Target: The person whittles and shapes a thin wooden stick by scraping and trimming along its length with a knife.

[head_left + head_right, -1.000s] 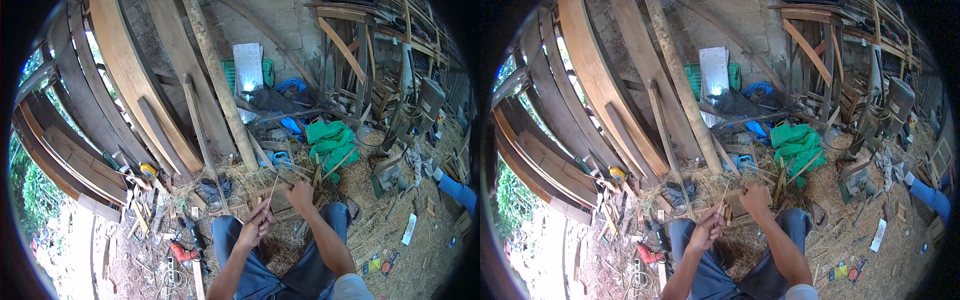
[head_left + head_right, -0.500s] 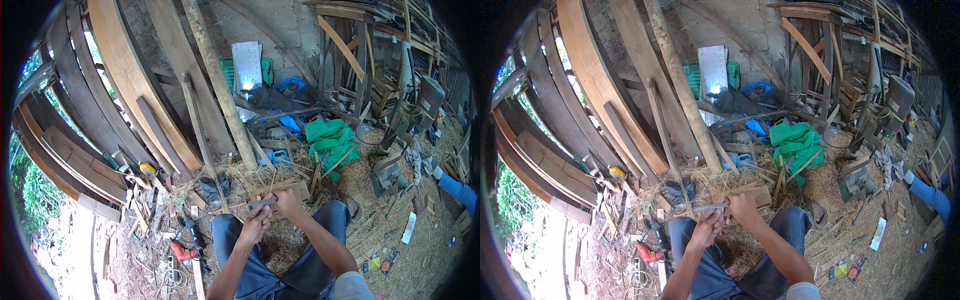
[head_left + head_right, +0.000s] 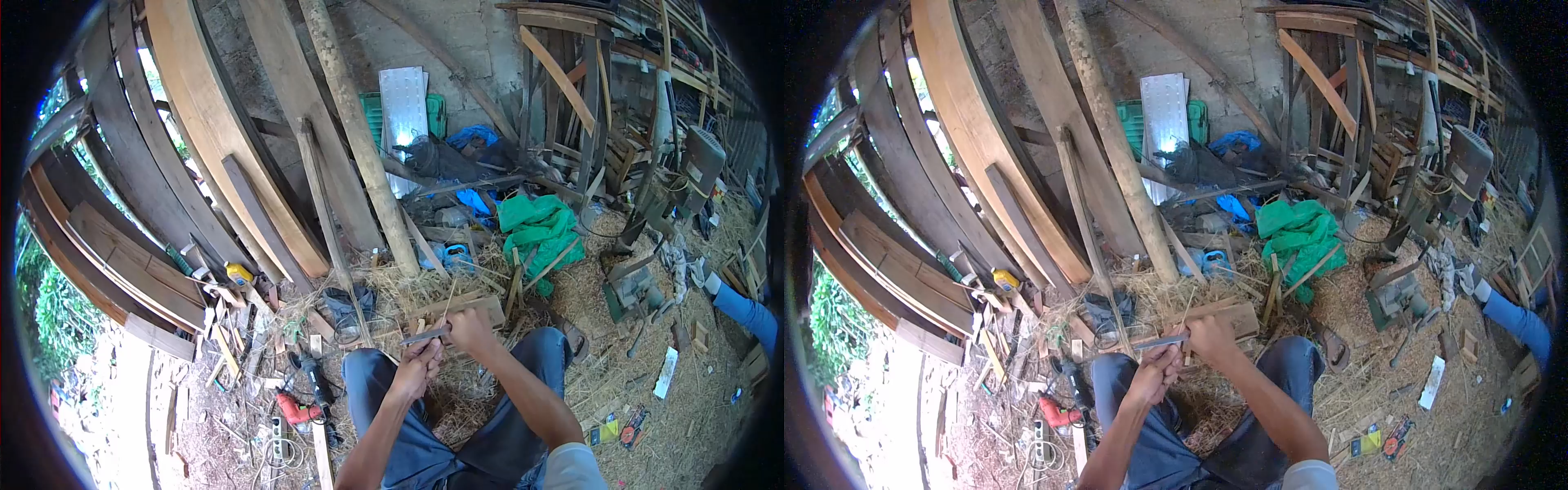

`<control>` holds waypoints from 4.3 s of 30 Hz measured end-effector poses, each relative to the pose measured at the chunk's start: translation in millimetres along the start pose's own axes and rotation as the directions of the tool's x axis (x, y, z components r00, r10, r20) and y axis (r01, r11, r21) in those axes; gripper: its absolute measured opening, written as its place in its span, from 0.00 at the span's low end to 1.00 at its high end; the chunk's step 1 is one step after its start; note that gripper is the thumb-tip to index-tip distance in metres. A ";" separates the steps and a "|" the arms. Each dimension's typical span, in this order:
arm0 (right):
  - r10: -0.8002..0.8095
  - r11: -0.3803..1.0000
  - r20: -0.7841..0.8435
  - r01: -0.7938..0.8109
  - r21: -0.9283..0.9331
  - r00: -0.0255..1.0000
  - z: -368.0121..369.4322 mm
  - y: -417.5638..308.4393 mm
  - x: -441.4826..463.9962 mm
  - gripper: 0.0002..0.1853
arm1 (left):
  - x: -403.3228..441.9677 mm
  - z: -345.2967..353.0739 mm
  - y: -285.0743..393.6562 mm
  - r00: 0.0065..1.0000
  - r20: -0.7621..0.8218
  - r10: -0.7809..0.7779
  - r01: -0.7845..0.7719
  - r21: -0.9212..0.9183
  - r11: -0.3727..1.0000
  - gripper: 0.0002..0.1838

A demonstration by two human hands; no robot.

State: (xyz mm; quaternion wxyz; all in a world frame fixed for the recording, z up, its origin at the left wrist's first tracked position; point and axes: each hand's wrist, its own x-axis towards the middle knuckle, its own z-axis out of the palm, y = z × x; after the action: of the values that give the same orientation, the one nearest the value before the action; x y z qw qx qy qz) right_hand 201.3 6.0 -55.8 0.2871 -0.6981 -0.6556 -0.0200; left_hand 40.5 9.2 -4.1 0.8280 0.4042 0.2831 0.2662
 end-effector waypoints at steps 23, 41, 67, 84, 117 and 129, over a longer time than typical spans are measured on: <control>0.322 0.946 -0.148 -0.322 0.020 0.935 -35.0 40.8 23.7 0.09 | -22.3 -2.1 -1.0 1.000 -0.006 -0.026 0.026 0.022 0.999 0.23; 0.290 0.951 -0.182 -0.304 -0.055 0.940 -20.6 21.9 17.8 0.09 | -11.1 9.1 9.5 0.991 0.049 -0.121 0.127 -0.175 0.976 0.24; 0.474 0.870 -0.171 -0.490 -0.064 0.864 -20.8 55.6 26.0 0.09 | -28.2 9.2 8.0 0.992 0.051 -0.118 0.119 0.001 0.993 0.22; 0.184 0.983 -0.180 -0.181 0.036 0.966 -23.4 9.6 15.1 0.07 | -23.8 0.7 2.3 0.991 0.039 -0.125 0.128 -0.103 0.986 0.25; 0.091 0.996 -0.124 -0.088 0.026 0.988 -26.2 27.8 14.5 0.05 | -19.3 1.6 -2.2 0.999 0.052 0.006 -0.012 0.120 0.993 0.24; 0.484 0.815 -0.115 -0.399 0.420 0.868 -20.8 74.0 10.8 0.11 | -43.0 -21.3 -1.3 0.999 -0.049 -0.022 0.028 0.121 0.992 0.22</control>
State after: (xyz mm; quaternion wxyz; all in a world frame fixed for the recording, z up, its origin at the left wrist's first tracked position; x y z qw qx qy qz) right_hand 278.7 8.8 -61.9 0.4840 -0.7553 -0.4304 0.0999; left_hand -3.8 -9.3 -5.2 0.7982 0.4438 0.3235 0.2475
